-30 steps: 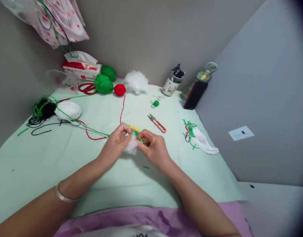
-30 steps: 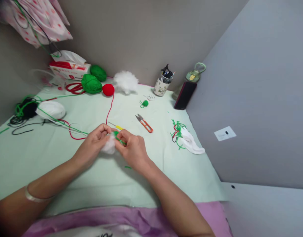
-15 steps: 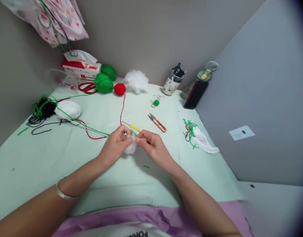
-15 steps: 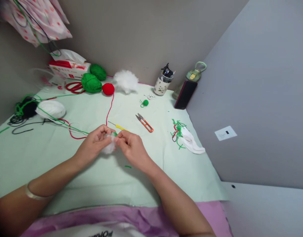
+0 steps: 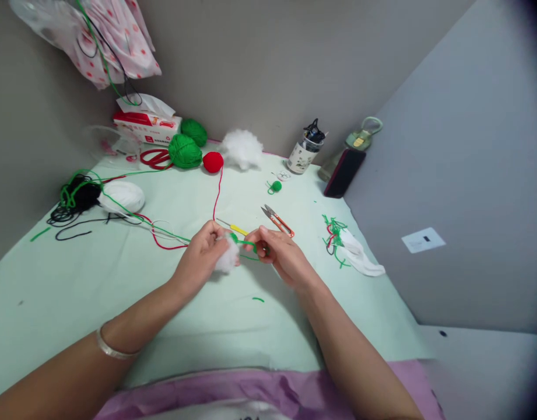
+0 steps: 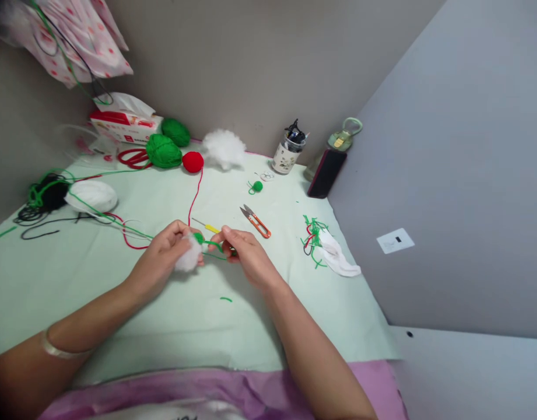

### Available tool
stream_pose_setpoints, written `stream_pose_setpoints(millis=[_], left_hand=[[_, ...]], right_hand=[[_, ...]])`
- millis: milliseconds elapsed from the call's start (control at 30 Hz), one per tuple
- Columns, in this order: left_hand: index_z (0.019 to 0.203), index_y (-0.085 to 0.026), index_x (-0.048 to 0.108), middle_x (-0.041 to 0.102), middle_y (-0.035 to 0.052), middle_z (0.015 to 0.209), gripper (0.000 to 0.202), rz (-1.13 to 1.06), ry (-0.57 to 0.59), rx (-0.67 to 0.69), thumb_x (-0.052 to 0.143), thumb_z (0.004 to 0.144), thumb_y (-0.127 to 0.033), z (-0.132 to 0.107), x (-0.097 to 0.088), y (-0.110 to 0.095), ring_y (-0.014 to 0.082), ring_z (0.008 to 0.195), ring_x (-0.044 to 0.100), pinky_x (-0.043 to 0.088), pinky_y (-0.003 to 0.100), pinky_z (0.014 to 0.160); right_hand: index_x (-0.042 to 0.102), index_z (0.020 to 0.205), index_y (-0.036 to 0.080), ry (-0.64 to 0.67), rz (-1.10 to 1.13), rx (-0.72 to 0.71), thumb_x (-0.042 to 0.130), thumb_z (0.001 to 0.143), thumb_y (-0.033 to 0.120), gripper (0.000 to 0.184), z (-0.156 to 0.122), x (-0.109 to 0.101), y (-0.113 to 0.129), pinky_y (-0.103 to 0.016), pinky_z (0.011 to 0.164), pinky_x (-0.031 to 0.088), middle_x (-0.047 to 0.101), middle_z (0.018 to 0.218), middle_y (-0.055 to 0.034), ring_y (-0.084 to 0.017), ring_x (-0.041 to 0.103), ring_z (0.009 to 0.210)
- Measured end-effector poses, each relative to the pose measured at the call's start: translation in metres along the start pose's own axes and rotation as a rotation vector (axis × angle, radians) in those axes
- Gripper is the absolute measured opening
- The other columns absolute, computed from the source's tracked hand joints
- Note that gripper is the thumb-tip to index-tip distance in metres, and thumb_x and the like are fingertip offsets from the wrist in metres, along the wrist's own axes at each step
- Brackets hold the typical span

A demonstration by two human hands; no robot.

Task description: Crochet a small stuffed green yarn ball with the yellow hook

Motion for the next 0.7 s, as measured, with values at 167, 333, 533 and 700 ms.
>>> stream_pose_setpoints(millis=[167,333,533,700], left_hand=[[0.084,-0.022,0.046,0.062,-0.0053,0.068,0.023,0.025,-0.004,-0.02,0.065,0.085,-0.034,0.0,-0.002,0.0,0.0134,0.054,0.064,0.048,0.023,0.05],[0.082,-0.022,0.046,0.066,-0.0023,0.077,0.028,0.062,0.042,-0.01,0.071,0.079,-0.035,-0.002,0.005,-0.002,0.0135,0.054,0.062,0.048,0.026,0.051],[0.082,-0.022,0.045,0.06,-0.0008,0.094,0.024,0.087,-0.052,0.142,0.067,0.079,-0.03,-0.005,0.004,-0.007,0.0104,0.063,0.054,0.043,0.023,0.054],[0.084,-0.023,0.046,0.06,0.0019,0.103,0.021,0.135,-0.107,0.239,0.066,0.081,-0.027,-0.007,0.002,-0.01,0.0137,0.077,0.055,0.045,0.025,0.066]], right_hand=[[0.066,0.069,0.019,-0.031,0.094,-0.11,0.074,0.081,0.042,0.027,-0.001,0.003,0.009,-0.027,0.078,0.044,0.069,0.098,-0.0058,-0.016,0.058,0.09],[0.052,0.07,0.021,-0.009,0.265,-0.117,0.071,0.081,0.041,0.03,-0.001,0.005,0.012,-0.027,0.062,0.044,0.07,0.093,-0.0036,-0.011,0.055,0.062],[0.061,0.092,0.021,-0.03,-0.215,-0.154,0.067,0.09,0.039,0.019,-0.005,0.011,0.009,-0.025,0.06,0.037,0.063,0.085,0.001,-0.01,0.048,0.062],[0.05,0.066,0.019,0.073,-0.435,-0.179,0.052,0.099,0.047,0.043,-0.007,0.025,0.002,-0.026,0.06,0.03,0.044,0.064,0.0046,-0.01,0.038,0.061]])
Point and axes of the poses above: each hand's wrist, its own z-axis towards the middle knuckle, its own x-axis out of the palm, y = z × x, the point moved 5 cm from there along z, towards the middle knuckle
